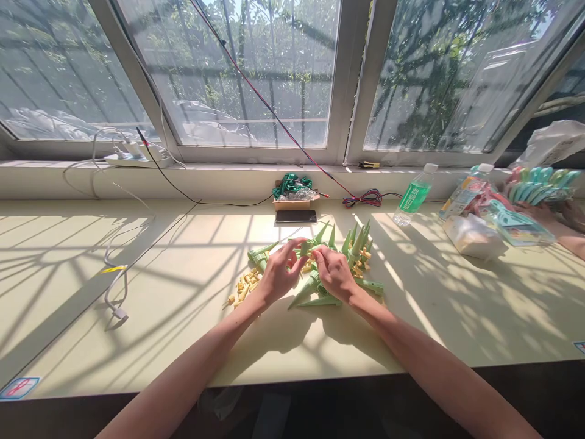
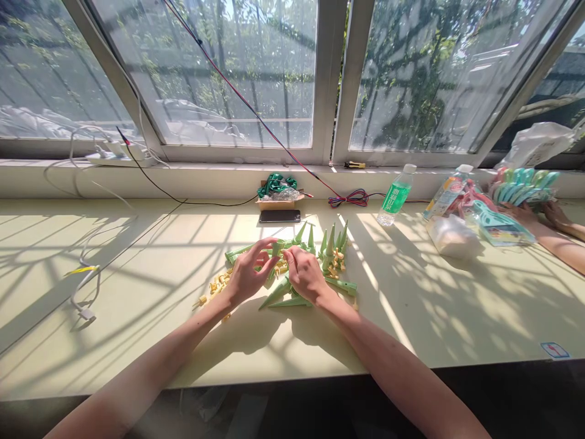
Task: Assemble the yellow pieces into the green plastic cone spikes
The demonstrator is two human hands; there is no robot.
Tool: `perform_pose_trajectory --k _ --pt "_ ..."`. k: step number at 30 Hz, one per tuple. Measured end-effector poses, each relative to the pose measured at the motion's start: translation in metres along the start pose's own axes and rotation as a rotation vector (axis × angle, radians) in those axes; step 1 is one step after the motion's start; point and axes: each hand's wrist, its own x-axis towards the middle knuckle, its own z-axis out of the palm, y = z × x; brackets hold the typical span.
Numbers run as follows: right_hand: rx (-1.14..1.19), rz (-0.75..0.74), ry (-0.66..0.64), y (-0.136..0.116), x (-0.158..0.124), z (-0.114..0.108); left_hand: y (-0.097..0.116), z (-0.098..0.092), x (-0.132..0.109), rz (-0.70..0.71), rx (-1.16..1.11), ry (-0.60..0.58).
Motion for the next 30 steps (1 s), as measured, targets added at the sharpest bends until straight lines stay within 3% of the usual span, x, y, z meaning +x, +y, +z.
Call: perform_pose_trajectory --k 4,8,11,19,30 --pt "0.033 -0.002 0.047 -0.002 0.001 0.000 0.003 -0.001 0.001 -0.048 -0.101 0.000" --pt "0.028 -0.039 0.100 -0.005 0.003 -0.002 0.005 -0.004 0.004 -0.187 -0.288 0.037" --pt "0.014 -0.078 0.117 -0.006 0.003 -0.004 0.005 -0.006 0.005 -0.309 -0.294 0.067" --pt "-0.004 -0.156 0.072 -0.005 0.001 -0.002 0.006 -0.008 0.010 -0.628 -0.521 -0.069" --pt "0.034 -0.165 -0.010 -0.002 -0.001 0.000 0.012 -0.011 0.010 -0.708 -0.542 -0.179"
